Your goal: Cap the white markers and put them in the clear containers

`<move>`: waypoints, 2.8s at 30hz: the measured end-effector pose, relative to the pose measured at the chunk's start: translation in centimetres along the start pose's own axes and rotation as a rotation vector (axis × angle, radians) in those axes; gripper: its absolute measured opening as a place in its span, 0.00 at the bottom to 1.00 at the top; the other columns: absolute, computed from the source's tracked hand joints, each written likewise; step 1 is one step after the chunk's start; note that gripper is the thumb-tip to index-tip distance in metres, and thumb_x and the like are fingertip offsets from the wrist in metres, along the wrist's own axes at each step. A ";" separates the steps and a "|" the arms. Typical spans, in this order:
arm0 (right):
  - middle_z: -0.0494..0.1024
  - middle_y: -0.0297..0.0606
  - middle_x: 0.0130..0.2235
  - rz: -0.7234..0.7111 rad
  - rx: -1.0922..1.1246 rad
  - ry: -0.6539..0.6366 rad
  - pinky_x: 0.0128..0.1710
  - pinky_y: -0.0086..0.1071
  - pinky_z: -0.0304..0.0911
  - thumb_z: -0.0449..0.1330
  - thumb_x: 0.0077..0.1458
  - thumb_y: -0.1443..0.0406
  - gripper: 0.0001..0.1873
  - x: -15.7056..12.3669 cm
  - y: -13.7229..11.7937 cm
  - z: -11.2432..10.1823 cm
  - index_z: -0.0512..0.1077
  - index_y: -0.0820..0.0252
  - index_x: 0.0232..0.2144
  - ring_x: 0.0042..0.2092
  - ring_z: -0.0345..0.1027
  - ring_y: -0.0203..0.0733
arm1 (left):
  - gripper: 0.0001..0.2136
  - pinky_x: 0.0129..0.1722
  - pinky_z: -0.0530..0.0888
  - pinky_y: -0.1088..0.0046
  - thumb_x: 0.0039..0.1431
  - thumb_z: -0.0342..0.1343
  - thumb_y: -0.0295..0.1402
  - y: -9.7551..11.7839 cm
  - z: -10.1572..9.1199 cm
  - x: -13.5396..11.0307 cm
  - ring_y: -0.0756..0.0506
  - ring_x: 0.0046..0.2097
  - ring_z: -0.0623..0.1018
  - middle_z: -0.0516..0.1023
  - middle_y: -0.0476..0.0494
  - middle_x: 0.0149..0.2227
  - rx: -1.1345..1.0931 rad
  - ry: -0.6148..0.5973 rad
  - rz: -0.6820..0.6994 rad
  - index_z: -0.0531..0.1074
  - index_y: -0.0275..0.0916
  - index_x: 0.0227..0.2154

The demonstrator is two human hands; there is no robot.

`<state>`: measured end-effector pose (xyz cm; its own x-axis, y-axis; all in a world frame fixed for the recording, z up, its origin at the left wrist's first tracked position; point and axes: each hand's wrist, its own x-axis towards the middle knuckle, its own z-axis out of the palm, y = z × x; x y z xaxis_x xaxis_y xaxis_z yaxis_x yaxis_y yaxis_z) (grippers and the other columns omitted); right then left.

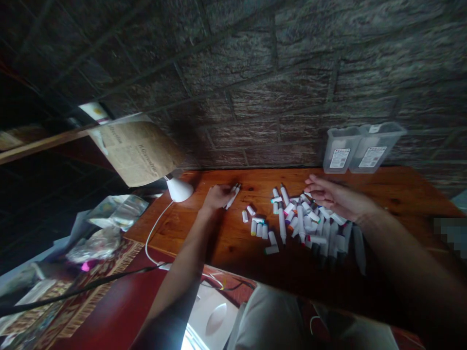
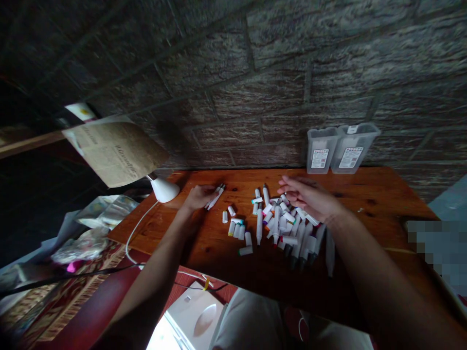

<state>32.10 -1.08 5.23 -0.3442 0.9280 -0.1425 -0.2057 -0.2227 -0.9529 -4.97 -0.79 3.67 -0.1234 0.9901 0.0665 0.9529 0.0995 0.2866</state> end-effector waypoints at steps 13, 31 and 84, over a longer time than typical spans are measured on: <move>0.79 0.36 0.31 -0.405 -0.733 -0.101 0.31 0.31 0.59 0.61 0.57 0.53 0.12 -2.7 0.5 3.9 0.78 0.52 0.31 0.30 0.67 0.39 | 0.18 0.42 0.72 0.73 0.56 0.55 0.48 -1.4 1.1 -0.6 0.42 0.44 0.81 0.84 0.46 0.41 -0.041 0.176 -0.027 0.81 0.46 0.42; 0.82 0.43 0.36 -0.413 -1.750 0.006 0.35 0.35 0.62 0.57 0.61 0.56 0.11 -4.0 2.6 8.5 0.76 0.52 0.39 0.39 0.76 0.49 | 0.17 0.56 0.69 0.61 0.67 0.49 0.41 4.8 3.1 -3.3 0.41 0.53 0.75 0.78 0.38 0.50 -0.372 0.288 0.727 0.72 0.37 0.51; 0.81 0.36 0.32 -0.183 -0.124 0.053 0.29 0.27 0.59 0.73 0.36 0.57 0.23 -0.4 0.4 -0.5 0.79 0.59 0.37 0.29 0.69 0.34 | 0.35 0.68 0.54 0.51 0.63 0.52 0.48 11.9 3.8 -7.5 0.36 0.71 0.51 0.51 0.33 0.70 -0.243 0.034 0.752 0.51 0.40 0.68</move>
<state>32.62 -1.44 4.73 -0.2619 0.9648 0.0247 -0.1451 -0.0141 -0.9893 8.37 -6.63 2.91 0.5176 0.7793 0.3532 0.6971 -0.6235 0.3540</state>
